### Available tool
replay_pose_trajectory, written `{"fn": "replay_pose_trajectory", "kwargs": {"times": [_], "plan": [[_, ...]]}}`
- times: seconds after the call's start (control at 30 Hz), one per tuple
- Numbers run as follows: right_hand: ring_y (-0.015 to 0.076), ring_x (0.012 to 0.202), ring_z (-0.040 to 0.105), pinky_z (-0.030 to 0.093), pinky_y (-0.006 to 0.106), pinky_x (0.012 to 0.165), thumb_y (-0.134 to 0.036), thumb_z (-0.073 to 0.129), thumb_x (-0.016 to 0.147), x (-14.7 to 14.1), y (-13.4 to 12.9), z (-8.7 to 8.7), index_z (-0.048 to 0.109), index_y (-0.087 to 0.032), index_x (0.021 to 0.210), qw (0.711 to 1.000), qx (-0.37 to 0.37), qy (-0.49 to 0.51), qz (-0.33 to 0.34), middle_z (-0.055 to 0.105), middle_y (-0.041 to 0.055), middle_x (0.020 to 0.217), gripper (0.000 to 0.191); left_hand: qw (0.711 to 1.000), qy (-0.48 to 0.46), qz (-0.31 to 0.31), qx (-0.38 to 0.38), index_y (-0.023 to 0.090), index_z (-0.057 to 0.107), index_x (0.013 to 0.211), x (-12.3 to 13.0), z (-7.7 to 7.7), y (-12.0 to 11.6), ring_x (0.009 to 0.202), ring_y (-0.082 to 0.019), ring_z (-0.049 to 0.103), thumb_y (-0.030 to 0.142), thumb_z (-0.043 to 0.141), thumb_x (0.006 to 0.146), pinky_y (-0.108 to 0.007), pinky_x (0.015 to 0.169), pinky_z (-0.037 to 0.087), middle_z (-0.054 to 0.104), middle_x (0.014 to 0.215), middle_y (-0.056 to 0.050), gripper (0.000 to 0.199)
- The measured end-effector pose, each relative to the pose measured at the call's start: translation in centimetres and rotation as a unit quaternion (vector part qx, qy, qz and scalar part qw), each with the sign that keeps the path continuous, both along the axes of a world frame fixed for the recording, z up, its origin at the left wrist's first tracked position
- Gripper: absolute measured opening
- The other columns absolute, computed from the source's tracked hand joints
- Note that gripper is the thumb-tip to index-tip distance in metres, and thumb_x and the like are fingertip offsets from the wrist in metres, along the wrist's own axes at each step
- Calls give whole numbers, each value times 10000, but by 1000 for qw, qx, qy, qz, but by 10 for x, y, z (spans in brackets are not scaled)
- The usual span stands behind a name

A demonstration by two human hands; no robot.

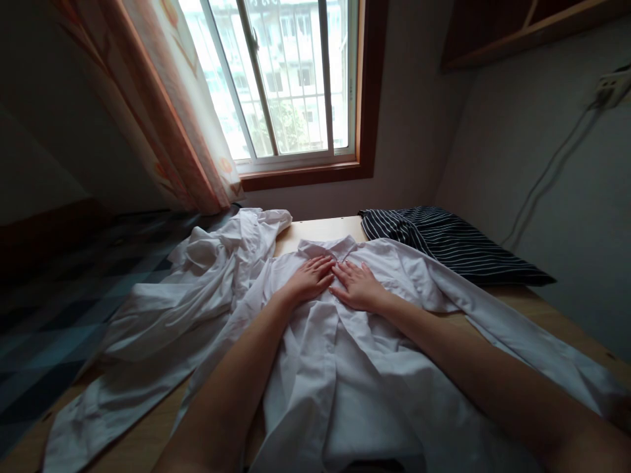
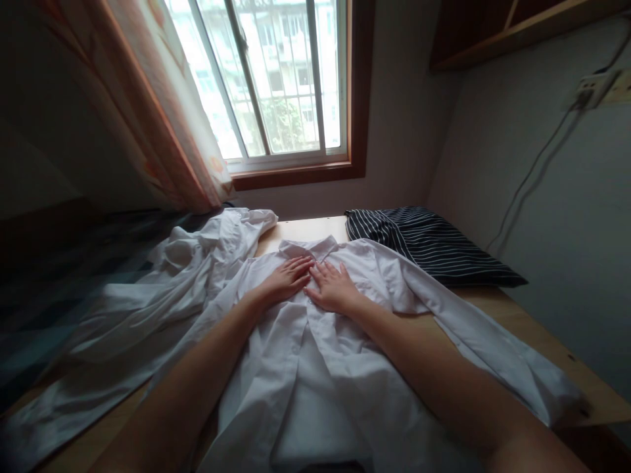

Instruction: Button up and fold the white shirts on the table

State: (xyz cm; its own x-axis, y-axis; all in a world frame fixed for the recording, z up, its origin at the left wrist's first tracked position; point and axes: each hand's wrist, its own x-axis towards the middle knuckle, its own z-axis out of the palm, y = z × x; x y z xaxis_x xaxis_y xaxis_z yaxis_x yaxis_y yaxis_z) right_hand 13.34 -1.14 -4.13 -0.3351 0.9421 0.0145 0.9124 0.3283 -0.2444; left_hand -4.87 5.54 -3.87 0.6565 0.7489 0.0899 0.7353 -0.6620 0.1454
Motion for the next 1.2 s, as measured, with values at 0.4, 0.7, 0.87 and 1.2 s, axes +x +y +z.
{"fn": "replay_pose_trajectory", "kwargs": {"times": [0.4, 0.7, 0.87, 1.2], "plan": [[337, 1535, 152, 132, 490, 1225, -706, 296, 959, 44, -23, 1, 313, -160, 1586, 992, -17, -38, -116, 227, 183, 1652, 832, 1000, 19, 8, 1, 239, 423, 1509, -3, 7, -7, 1502, -216, 298, 656, 438, 939, -355, 1232, 216, 378, 1609, -47, 706], [292, 1510, 251, 165, 392, 1223, -527, 310, 1017, 35, 16, 9, 380, -53, 1532, 990, 56, -65, -111, 320, 190, 1615, 704, 999, 37, -4, 1, 229, 372, 1550, -2, 6, -4, 1512, -226, 279, 670, 383, 951, -366, 1240, 188, 353, 1616, -47, 744], [277, 1538, 161, 132, 398, 1230, -601, 269, 1002, 30, 45, -8, 290, -56, 1573, 990, 6, -16, -140, 194, 186, 1657, 789, 999, 42, 4, -10, 205, 362, 1554, -1, 6, -7, 1517, -227, 266, 660, 375, 956, -372, 1243, 174, 341, 1622, -58, 752], [264, 1497, 287, 193, 393, 1212, -596, 261, 1011, 48, 70, -7, 404, -116, 1527, 989, 23, 21, -148, 337, 140, 1619, 719, 998, 54, 32, -3, 206, 366, 1553, 1, 6, -12, 1518, -277, 256, 671, 395, 946, -440, 1239, 180, 310, 1635, -84, 765]]}}
